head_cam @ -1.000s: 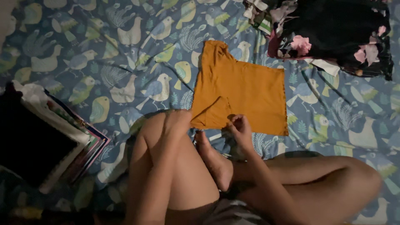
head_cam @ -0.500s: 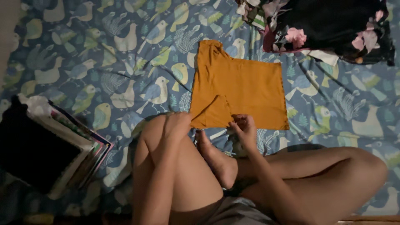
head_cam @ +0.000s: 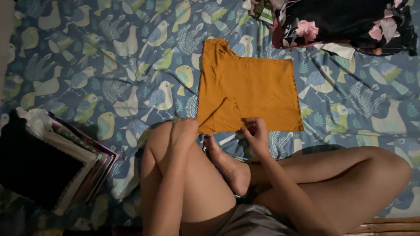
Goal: The person folds an orange garment and a black floral top by hand while sitting on a bed, smoothing the fabric and aligning the edges for each item.
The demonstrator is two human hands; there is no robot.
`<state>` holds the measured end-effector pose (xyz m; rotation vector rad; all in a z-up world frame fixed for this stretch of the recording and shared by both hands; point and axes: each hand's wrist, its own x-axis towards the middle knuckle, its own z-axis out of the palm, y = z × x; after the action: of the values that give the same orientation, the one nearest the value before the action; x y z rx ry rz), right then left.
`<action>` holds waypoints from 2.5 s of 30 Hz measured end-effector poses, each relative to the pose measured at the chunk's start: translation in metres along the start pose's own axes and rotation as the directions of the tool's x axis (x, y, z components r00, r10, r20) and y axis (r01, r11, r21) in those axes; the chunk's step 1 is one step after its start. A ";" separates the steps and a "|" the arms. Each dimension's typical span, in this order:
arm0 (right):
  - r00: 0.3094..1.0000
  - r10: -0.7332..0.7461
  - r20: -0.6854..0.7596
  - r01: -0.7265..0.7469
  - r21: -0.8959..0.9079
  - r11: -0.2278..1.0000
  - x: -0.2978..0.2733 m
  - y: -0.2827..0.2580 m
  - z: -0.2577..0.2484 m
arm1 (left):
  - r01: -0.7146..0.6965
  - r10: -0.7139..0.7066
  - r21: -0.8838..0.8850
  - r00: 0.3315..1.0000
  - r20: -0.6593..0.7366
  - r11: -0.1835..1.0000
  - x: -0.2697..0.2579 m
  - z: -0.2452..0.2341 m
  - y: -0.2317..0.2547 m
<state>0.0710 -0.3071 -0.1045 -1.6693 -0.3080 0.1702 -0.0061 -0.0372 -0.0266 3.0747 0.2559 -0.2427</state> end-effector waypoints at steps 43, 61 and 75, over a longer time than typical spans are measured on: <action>0.789 -0.269 0.553 0.541 -0.416 0.731 0.036 -0.036 0.088 | -0.006 0.115 -0.394 0.960 0.255 0.919 -0.024 0.051 0.080; 0.947 -0.220 0.234 0.302 -0.884 0.358 0.093 -0.012 0.040 | -0.051 0.115 -0.351 0.980 0.164 0.935 -0.023 0.037 0.081; 0.819 -0.230 0.526 0.571 -0.703 0.423 0.080 -0.014 0.067 | -0.057 0.101 -0.324 0.988 0.120 0.944 -0.022 0.051 0.081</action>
<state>0.1263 -0.2183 -0.0937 -2.4717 -1.2527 -0.0896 -0.0219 -0.1239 -0.0704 2.7255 0.1474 -0.3647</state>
